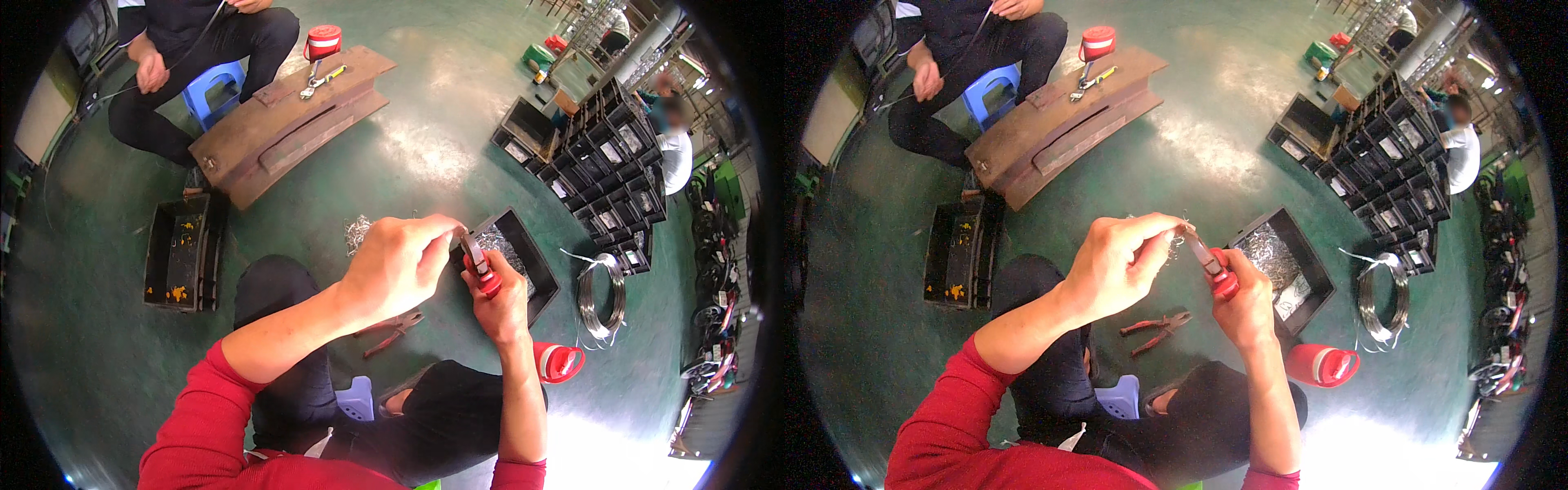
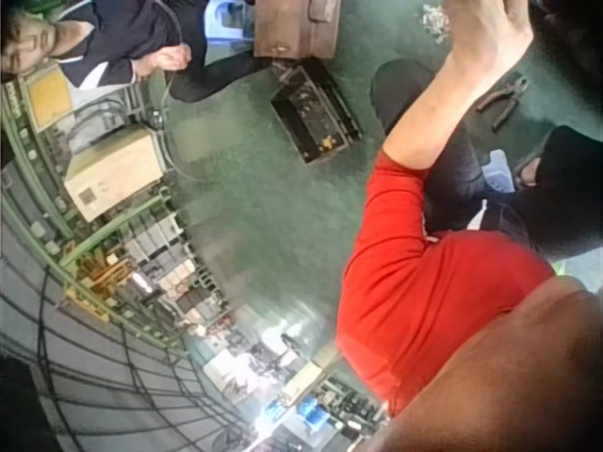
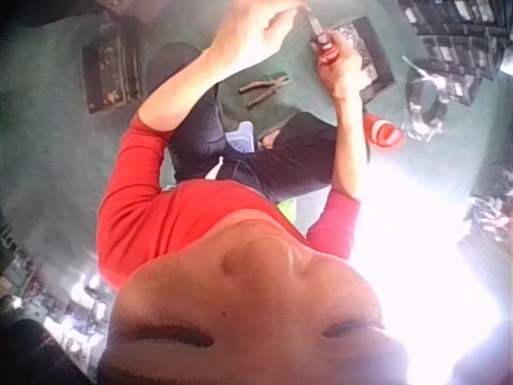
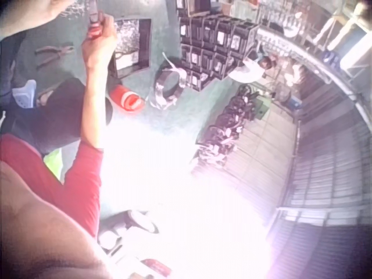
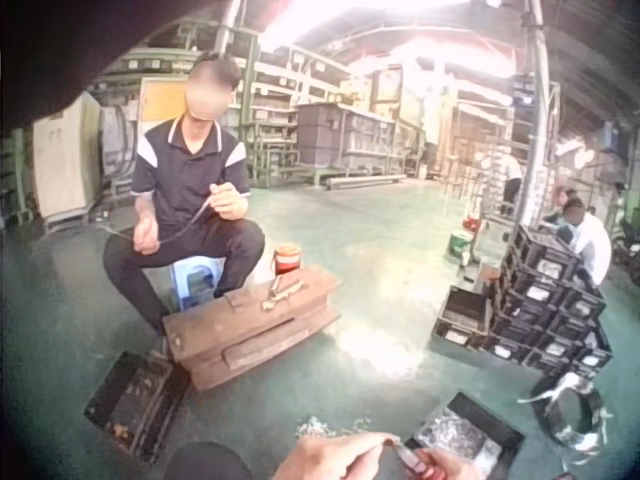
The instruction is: The person sits on a low stool and repeatedly picks up small metal wire pieces from a pile on the floor. Using red-handled pliers, they bend each wire piece into a loop and place it into a black bin. The person continues this repetitive process throughout the clip.
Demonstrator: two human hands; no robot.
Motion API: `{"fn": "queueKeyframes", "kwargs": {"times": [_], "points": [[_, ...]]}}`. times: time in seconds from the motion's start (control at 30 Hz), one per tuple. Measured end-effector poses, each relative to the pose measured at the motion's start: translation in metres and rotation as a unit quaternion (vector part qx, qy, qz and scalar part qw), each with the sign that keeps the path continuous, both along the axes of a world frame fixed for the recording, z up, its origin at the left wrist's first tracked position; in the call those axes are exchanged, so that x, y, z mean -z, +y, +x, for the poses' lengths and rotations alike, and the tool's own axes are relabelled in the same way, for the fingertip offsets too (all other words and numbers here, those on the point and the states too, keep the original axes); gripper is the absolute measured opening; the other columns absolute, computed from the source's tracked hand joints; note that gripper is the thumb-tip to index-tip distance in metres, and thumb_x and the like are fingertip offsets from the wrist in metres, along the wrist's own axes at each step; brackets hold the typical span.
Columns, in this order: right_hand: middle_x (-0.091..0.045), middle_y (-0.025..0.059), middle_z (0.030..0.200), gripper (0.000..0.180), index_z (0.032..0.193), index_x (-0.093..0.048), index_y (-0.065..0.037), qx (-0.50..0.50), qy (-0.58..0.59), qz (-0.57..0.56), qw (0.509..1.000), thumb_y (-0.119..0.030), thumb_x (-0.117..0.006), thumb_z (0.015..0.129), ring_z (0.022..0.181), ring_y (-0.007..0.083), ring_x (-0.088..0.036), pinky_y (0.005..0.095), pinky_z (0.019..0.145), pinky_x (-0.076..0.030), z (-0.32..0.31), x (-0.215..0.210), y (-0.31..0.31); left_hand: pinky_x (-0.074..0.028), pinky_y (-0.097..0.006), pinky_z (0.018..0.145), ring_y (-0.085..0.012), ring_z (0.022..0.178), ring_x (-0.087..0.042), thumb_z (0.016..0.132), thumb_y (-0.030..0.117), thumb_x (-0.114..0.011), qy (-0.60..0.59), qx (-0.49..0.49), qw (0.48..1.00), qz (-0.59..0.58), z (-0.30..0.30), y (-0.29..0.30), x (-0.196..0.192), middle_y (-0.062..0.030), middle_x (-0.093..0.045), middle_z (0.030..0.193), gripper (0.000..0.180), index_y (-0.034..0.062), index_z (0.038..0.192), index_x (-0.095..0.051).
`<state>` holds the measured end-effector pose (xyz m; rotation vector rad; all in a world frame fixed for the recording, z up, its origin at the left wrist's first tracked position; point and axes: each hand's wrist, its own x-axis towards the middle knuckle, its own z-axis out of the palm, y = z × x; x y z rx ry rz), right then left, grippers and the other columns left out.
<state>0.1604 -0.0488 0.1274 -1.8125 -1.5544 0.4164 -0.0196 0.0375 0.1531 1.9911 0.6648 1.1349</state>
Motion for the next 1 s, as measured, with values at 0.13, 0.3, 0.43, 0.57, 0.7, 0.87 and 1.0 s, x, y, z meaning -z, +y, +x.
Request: {"fn": "queueKeyframes", "kwargs": {"times": [0.13, 0.3, 0.43, 0.57, 0.7, 0.87, 1.0], "points": [[-0.065, 0.0167, 0.082, 0.020, 0.098, -0.061, -0.005, 0.022, -0.023, 0.018, 0.999, 0.003, -0.063, 0.080, 0.076, 0.0362, -0.065, 0.0377, 0.068, -0.051, -0.004, 0.005, 0.005, -0.043, -0.030, 0.047, -0.0190, 0.050, -0.059, 0.087, -0.002, -0.057, -0.003, -0.029, 0.999, 0.019, 0.002, -0.001, 0.002, -0.0164, -0.058, 0.061, 0.014, -0.0021, 0.099, -0.064], [-0.063, 0.0157, 0.083, 0.023, 0.099, -0.060, -0.005, 0.030, -0.048, 0.052, 0.997, 0.004, -0.063, 0.079, 0.076, 0.0347, -0.063, 0.0369, 0.070, -0.051, -0.005, 0.011, 0.011, -0.042, -0.031, 0.046, -0.0192, 0.047, -0.057, 0.086, -0.002, -0.058, -0.006, -0.051, 0.999, 0.019, 0.005, -0.003, 0.002, -0.0150, -0.056, 0.058, 0.014, -0.0023, 0.098, -0.064], [-0.063, 0.0155, 0.087, 0.026, 0.101, -0.060, -0.007, 0.043, -0.077, 0.075, 0.993, 0.007, -0.059, 0.078, 0.081, 0.0363, -0.064, 0.0392, 0.071, -0.051, -0.007, 0.014, 0.013, -0.042, -0.031, 0.045, -0.0187, 0.045, -0.055, 0.086, -0.002, -0.058, -0.012, -0.064, 0.998, 0.012, 0.008, -0.005, 0.004, -0.0141, -0.054, 0.056, 0.014, -0.0016, 0.098, -0.064], [-0.063, 0.0146, 0.089, 0.028, 0.102, -0.060, -0.007, 0.059, -0.104, 0.101, 0.988, 0.007, -0.060, 0.077, 0.082, 0.0364, -0.064, 0.0402, 0.070, -0.051, -0.008, 0.016, 0.013, -0.042, -0.031, 0.045, -0.0184, 0.046, -0.056, 0.087, 0.000, -0.058, -0.004, -0.072, 0.997, 0.014, 0.009, -0.006, 0.008, -0.0140, -0.054, 0.057, 0.014, -0.0008, 0.099, -0.064], [-0.063, 0.0153, 0.092, 0.031, 0.103, -0.059, -0.006, 0.056, -0.110, 0.089, 0.988, 0.007, -0.061, 0.075, 0.084, 0.0367, -0.063, 0.0403, 0.072, -0.051, -0.004, 0.014, 0.011, -0.043, -0.031, 0.047, -0.0176, 0.049, -0.058, 0.088, 0.001, -0.058, 0.003, -0.047, 0.999, 0.012, 0.011, 0.004, 0.011, -0.0144, -0.056, 0.059, 0.013, -0.0010, 0.100, -0.064], [-0.064, 0.0160, 0.094, 0.035, 0.112, -0.055, -0.004, 0.001, -0.011, -0.017, 1.000, 0.002, -0.064, 0.079, 0.088, 0.0322, -0.064, 0.0393, 0.078, -0.050, -0.001, 0.000, 0.000, -0.047, -0.027, 0.052, -0.0129, 0.056, -0.062, 0.095, 0.005, -0.053, 0.006, -0.031, 0.996, -0.088, 0.004, 0.019, 0.010, -0.0112, -0.064, 0.065, 0.015, -0.0004, 0.104, -0.064], [-0.065, 0.0089, 0.097, 0.031, 0.115, -0.056, -0.003, -0.024, 0.336, -0.266, 0.903, -0.009, -0.065, 0.086, 0.092, 0.0171, -0.062, 0.0341, 0.081, -0.050, 0.003, -0.020, -0.009, -0.054, -0.027, 0.067, -0.0178, 0.081, -0.070, 0.099, 0.020, -0.052, -0.120, 0.023, 0.942, -0.313, 0.000, 0.037, 0.007, -0.0111, -0.070, 0.092, 0.025, 0.0023, 0.112, -0.063]]}}
